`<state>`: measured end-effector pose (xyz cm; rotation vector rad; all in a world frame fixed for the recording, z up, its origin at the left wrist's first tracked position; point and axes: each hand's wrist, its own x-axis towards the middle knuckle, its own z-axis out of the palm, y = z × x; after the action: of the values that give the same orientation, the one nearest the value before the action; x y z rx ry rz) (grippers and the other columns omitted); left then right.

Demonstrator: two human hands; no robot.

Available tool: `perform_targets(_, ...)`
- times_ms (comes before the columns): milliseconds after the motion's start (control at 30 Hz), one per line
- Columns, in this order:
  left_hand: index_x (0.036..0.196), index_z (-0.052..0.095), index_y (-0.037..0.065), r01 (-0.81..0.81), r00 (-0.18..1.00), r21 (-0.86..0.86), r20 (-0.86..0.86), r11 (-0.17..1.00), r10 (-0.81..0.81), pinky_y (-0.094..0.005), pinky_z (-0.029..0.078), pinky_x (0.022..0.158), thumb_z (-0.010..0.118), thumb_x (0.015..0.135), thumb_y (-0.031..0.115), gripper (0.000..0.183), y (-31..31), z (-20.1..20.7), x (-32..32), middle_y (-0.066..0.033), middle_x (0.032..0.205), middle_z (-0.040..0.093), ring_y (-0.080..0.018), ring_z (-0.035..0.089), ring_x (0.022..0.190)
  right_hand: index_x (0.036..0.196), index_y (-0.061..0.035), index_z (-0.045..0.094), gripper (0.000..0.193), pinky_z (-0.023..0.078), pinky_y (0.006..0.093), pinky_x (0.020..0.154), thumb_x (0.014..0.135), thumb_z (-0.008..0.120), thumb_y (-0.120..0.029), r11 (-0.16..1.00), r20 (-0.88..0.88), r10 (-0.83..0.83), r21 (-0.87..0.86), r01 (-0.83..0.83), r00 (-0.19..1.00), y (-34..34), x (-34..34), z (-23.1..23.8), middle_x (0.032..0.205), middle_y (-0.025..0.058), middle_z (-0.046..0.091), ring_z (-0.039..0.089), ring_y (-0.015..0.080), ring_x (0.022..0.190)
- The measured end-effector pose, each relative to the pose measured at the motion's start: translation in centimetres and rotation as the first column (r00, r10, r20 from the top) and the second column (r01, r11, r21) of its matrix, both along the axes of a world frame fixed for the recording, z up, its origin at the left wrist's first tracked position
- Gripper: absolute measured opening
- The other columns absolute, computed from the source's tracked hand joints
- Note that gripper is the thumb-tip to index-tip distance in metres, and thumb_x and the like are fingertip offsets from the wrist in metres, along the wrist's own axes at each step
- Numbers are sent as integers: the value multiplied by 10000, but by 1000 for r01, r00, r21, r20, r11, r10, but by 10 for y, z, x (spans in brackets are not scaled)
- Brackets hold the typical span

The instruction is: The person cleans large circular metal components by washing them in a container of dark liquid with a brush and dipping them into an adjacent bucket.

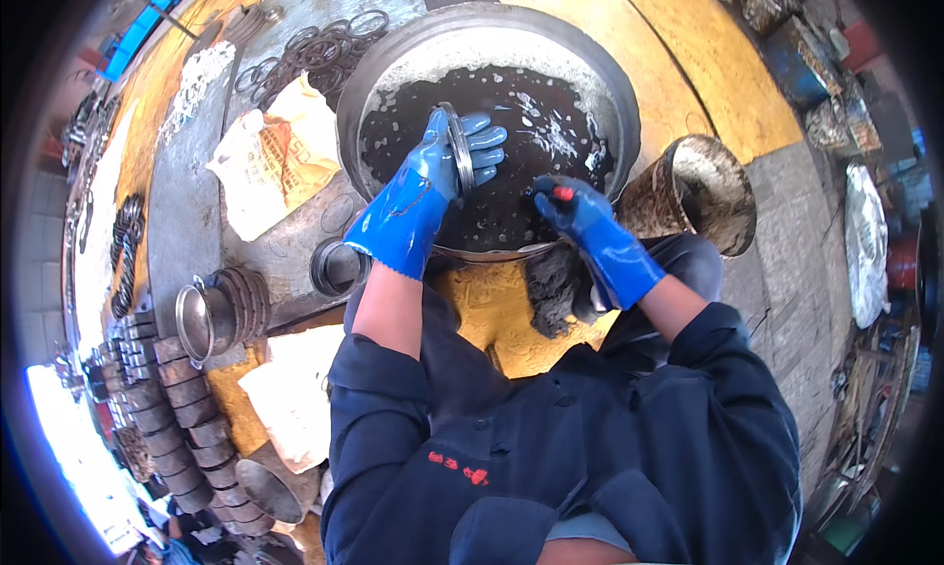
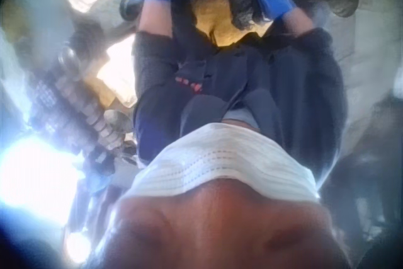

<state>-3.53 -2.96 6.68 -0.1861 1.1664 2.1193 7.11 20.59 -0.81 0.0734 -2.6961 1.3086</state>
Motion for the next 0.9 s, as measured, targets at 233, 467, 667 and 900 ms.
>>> perform_targets(233,1378,472,59,-16,1000,170,18,985,13,-526,481,937,305,946,660,760,-2,0,9,-207,1371,526,-391,576,1162,1040,-127,718,259,543,370,833,844,678,-290,953,-110,-78,283,107,991,-10,7,6,1019,117,711,680,295,956)
perform_targets(467,1289,520,-22,-112,968,247,-192,962,162,-429,575,835,550,961,154,373,23,6,30,-248,1224,610,-369,651,1050,1118,-143,686,331,531,409,841,851,657,-336,901,-92,-46,427,82,995,-4,6,-1,1078,127,693,666,314,979)
perform_targets(667,1228,548,-58,-60,980,286,-164,956,111,-409,579,835,589,937,72,321,27,3,43,-251,1141,642,-337,682,965,1125,-142,685,355,517,391,889,866,651,-381,893,39,-71,447,47,997,-14,6,12,1072,133,693,656,318,1012)
perform_targets(900,1176,571,-83,24,999,362,11,932,-30,-413,605,790,620,905,26,297,23,0,73,-225,1074,667,-321,700,909,1147,-181,658,337,520,432,839,844,643,-328,912,157,-12,406,-54,987,-17,11,37,1071,130,686,648,342,985)
